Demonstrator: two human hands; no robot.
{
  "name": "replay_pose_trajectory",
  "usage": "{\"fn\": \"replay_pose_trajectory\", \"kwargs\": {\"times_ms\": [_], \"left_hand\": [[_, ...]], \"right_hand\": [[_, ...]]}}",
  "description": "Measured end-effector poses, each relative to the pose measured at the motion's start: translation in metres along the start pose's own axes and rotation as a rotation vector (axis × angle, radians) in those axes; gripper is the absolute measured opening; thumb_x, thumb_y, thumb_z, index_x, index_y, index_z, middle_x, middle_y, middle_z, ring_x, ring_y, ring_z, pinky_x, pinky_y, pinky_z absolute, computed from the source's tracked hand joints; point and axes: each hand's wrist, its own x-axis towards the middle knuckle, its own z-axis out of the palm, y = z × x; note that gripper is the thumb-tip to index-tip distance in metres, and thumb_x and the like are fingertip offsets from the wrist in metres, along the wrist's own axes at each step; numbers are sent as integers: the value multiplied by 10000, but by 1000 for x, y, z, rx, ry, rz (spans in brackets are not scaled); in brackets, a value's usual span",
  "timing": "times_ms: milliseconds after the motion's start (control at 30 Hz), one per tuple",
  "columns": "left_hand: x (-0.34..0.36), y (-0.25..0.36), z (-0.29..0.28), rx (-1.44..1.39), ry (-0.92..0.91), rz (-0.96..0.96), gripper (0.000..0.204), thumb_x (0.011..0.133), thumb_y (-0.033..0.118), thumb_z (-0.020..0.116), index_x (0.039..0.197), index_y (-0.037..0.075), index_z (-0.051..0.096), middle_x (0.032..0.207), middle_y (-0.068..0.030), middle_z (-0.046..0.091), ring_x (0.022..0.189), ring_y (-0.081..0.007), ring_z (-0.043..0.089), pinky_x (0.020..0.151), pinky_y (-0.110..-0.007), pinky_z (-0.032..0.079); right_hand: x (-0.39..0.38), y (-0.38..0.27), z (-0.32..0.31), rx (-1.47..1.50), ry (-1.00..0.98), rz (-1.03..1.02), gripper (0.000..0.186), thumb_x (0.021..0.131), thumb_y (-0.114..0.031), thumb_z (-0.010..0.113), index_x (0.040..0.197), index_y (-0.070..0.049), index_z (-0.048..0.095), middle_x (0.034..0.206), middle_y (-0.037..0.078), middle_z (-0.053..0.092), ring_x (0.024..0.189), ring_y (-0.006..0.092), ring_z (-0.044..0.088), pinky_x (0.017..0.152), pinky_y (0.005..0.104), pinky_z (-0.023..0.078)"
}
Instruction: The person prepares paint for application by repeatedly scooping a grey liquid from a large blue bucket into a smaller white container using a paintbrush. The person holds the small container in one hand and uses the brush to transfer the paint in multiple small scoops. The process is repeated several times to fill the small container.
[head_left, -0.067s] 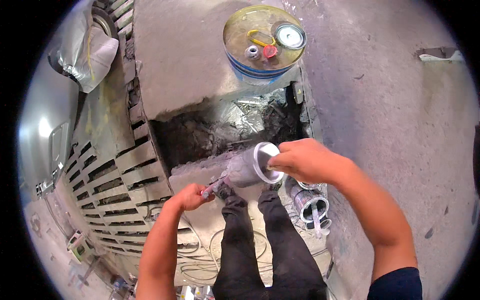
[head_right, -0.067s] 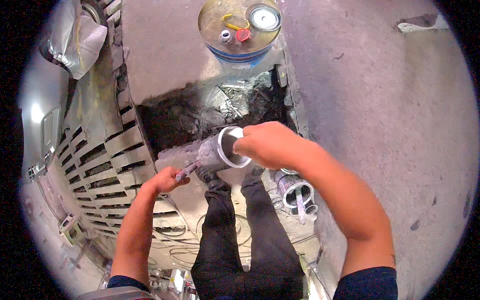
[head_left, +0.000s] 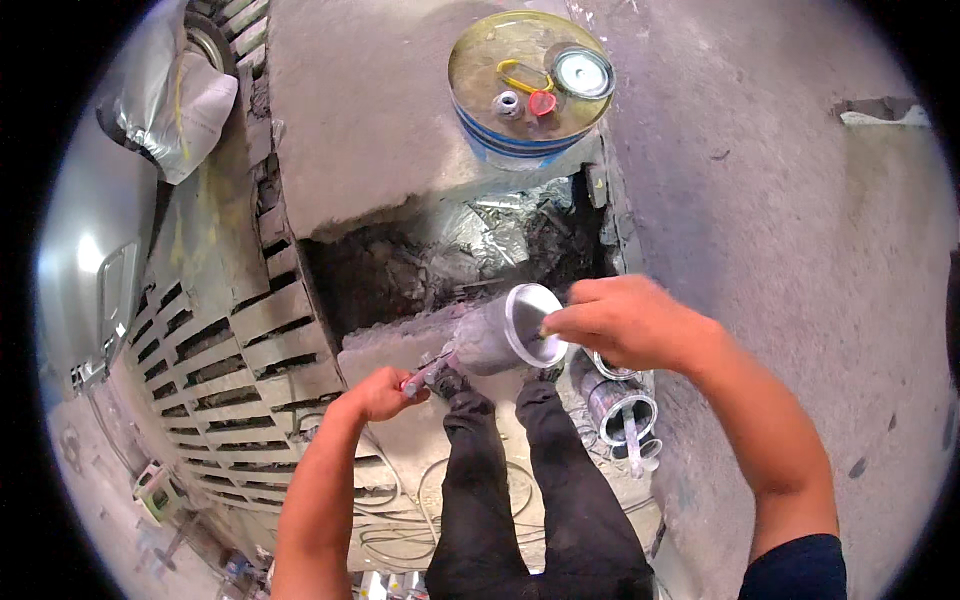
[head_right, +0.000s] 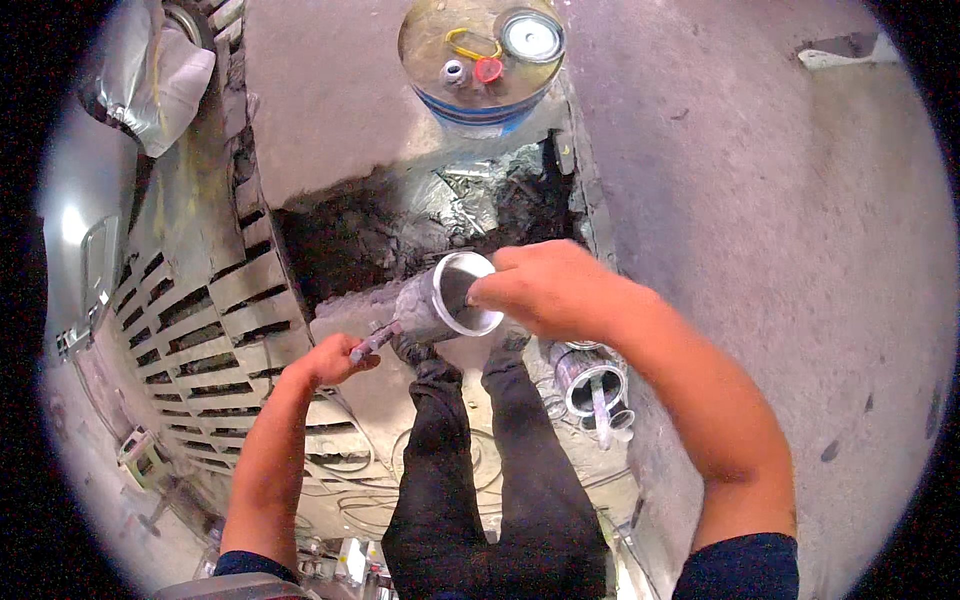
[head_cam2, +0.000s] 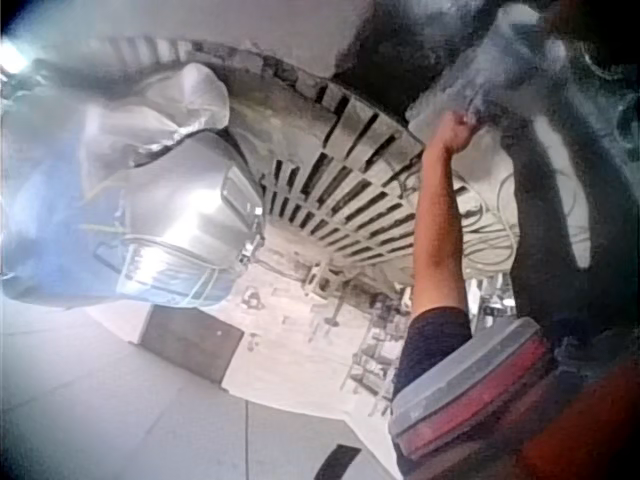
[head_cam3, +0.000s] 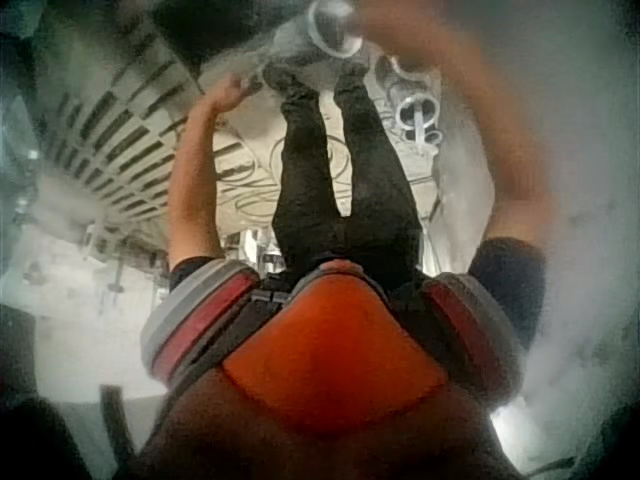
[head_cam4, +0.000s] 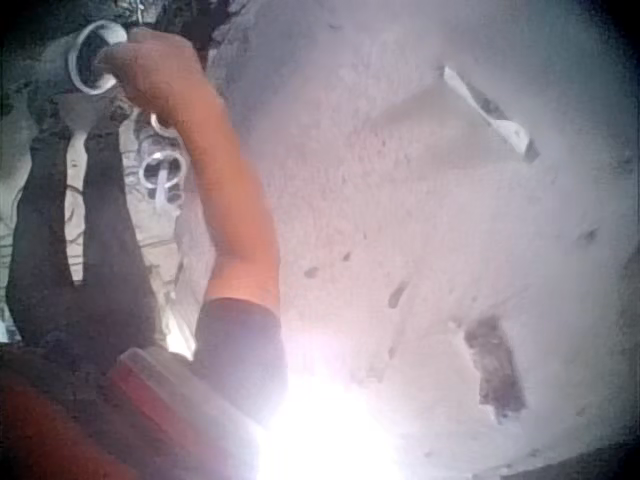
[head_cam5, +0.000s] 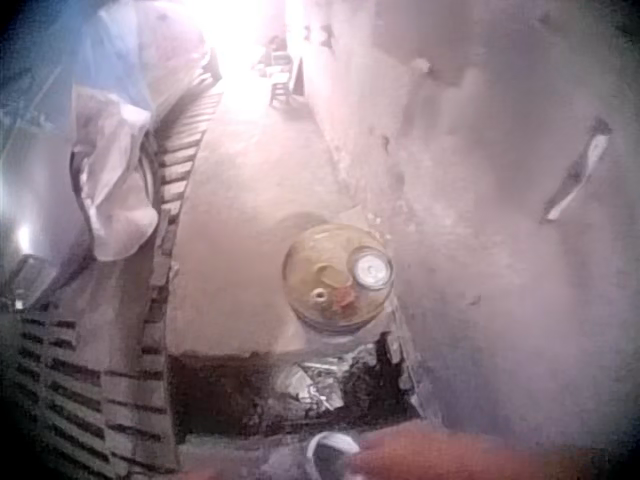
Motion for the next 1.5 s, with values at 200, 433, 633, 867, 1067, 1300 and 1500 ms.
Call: {"fn": "replay_pose_trajectory", "kwargs": {"times_ms": [200,433,633,867,1067,1300,1500], "left_hand": [[8,-7,-2,-52,9,2,306,876,341,628,841,37,614,674,-47,565,671,-140,480,647,-341,439],[12,-23,-1,-20,95,-57,350,867,343,632,781,7,592,626,-18,501,631,-127,442,596,-335,412],[17,-17,-1,-4,147,-37,355,867,341,631,749,10,578,596,-6,475,605,-121,428,567,-326,397],[16,-16,1,-50,69,-26,309,857,329,650,782,31,611,631,-16,504,644,-126,443,605,-327,410],[19,-7,2,-19,-19,-65,304,845,334,670,830,31,647,687,-26,583,681,-136,498,663,-332,435],[23,-2,2,-14,-77,-50,253,851,285,669,849,32,666,729,-32,627,712,-127,534,705,-317,450],[22,-22,6,-98,-28,-8,250,857,284,661,805,41,643,624,-7,515,645,-97,441,612,-303,419]], "right_hand": [[-13,11,-43,-370,208,-78,236,764,-105,657,997,-140,656,682,61,512,582,248,540,494,376,434],[-19,-20,-25,-125,207,144,188,781,-127,624,968,-142,620,695,71,506,613,285,564,513,401,453],[-36,-10,-2,-33,228,379,142,870,-218,600,919,-99,660,686,127,600,617,314,602,550,401,483],[-43,-25,-12,723,784,871,119,829,-117,714,884,-25,664,731,-15,633,644,11,523,530,191,416],[-20,-12,-3,968,1072,746,154,865,-178,689,842,-43,620,722,0,615,619,43,537,496,197,421],[7,38,10,946,834,886,247,887,-255,639,791,-32,592,659,25,605,513,76,527,480,237,438],[-1,28,0,1180,956,863,228,888,-232,638,808,-24,593,681,30,611,528,78,520,486,238,451]]}}
